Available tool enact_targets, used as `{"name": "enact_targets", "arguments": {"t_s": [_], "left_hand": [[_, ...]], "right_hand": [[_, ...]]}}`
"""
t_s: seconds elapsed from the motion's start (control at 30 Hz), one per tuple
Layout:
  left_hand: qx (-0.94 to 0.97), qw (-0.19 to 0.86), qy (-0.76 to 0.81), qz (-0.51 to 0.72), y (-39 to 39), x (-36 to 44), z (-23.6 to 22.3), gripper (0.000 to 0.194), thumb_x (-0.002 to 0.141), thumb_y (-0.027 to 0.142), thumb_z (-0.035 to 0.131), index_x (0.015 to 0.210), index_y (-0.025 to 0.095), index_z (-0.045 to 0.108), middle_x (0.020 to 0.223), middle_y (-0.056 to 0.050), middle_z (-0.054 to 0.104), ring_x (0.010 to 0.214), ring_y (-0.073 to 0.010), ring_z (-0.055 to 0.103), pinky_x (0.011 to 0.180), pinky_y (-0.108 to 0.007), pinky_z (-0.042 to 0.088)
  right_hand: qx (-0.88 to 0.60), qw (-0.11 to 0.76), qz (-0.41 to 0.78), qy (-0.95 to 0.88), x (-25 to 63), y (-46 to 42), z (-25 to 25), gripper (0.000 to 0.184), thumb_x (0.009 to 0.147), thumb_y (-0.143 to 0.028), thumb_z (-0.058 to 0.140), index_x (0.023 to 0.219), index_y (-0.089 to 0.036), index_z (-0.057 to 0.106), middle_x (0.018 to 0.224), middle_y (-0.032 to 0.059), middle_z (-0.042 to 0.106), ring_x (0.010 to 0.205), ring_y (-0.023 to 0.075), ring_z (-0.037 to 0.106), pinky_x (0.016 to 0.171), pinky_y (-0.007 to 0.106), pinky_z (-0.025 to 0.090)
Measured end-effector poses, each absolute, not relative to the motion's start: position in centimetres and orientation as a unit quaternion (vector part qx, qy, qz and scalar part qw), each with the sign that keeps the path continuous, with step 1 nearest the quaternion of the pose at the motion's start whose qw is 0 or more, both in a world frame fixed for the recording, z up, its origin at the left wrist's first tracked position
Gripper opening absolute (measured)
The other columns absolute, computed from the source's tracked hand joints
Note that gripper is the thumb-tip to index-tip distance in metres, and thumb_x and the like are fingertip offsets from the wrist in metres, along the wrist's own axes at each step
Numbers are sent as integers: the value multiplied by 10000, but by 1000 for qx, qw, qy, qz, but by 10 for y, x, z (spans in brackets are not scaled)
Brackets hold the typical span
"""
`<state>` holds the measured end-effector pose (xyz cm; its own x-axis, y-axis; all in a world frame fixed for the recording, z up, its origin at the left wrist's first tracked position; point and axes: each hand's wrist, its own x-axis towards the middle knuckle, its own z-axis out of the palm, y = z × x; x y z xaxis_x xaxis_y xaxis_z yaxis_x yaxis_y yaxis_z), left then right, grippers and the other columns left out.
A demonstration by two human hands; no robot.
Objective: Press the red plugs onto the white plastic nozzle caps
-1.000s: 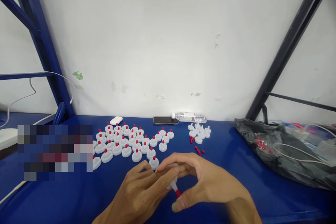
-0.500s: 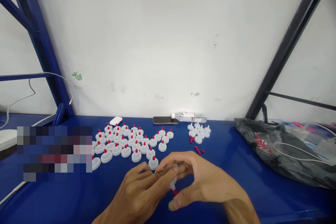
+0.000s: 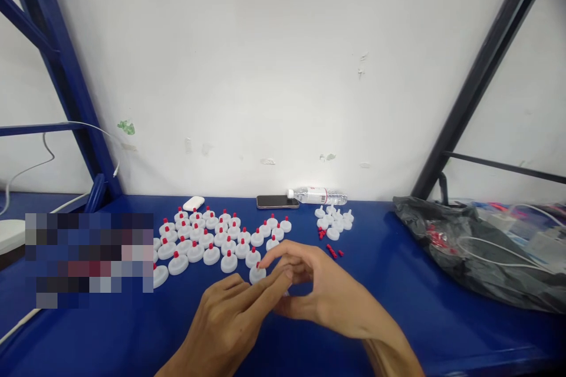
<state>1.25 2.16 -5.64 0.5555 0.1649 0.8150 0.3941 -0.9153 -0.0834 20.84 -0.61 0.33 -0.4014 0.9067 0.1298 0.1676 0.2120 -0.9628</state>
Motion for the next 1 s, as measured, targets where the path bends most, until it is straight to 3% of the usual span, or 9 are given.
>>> {"name": "enact_targets", "arguments": {"t_s": [0.1,0.23,0.37,0.53,0.67,0.77,0.9,1.0], "left_hand": [[-869,148,-178,-437,20,14,-55,412,974,-7,477,1336,155,588,1051,-40,816,565,-111,678,495,-275,486],[-859,153,-211,-441,20,17,-55,241,1057,177,488,1258,191,622,1145,-66,791,865,-172,787,619,-259,592],[-851,121,-241,-450,21,18,-59,232,1063,338,528,1250,218,596,1104,-48,794,833,-186,792,669,-285,628],[-855,71,-281,-431,17,19,-59,360,1034,514,534,1285,255,550,1009,-11,797,685,-178,765,585,-290,605],[-847,46,-308,-432,15,20,-57,279,1053,366,506,1301,248,554,1184,-69,744,775,-170,771,643,-267,612],[-850,40,-313,-422,16,21,-58,257,1037,234,467,1269,235,578,1167,-71,729,759,-162,765,611,-253,591],[-853,34,-315,-414,17,21,-58,259,1031,211,449,1249,235,588,1152,-61,717,694,-144,737,554,-249,555],[-851,28,-314,-420,16,22,-58,259,1032,194,451,1248,243,586,1156,-48,711,635,-121,701,570,-252,550]], "right_hand": [[-379,368,504,-684,214,-9,6,369,785,-61,738,1111,-231,721,1040,-9,725,962,156,671,898,268,523],[-384,361,516,-675,222,-12,10,448,828,-227,814,1250,-282,674,1230,9,723,1143,185,666,988,288,520],[-458,387,453,-660,223,-11,9,230,834,-264,810,1053,-241,741,1037,5,782,983,178,727,889,271,555],[-529,385,357,-667,226,-8,8,46,852,-258,760,875,-217,765,804,-5,782,777,167,731,732,253,538],[-629,325,237,-665,236,-2,0,78,858,-272,734,798,-223,742,765,10,774,728,188,714,658,274,490],[-652,264,203,-681,238,3,-6,76,857,-299,740,841,-224,738,797,33,785,730,214,718,658,296,478],[-617,283,209,-704,243,9,-5,254,952,-462,638,986,-240,755,885,45,805,829,241,747,771,324,519],[-641,302,119,-695,267,16,-11,328,1031,-434,486,1088,-241,746,1089,73,794,999,272,740,902,372,526]]}}
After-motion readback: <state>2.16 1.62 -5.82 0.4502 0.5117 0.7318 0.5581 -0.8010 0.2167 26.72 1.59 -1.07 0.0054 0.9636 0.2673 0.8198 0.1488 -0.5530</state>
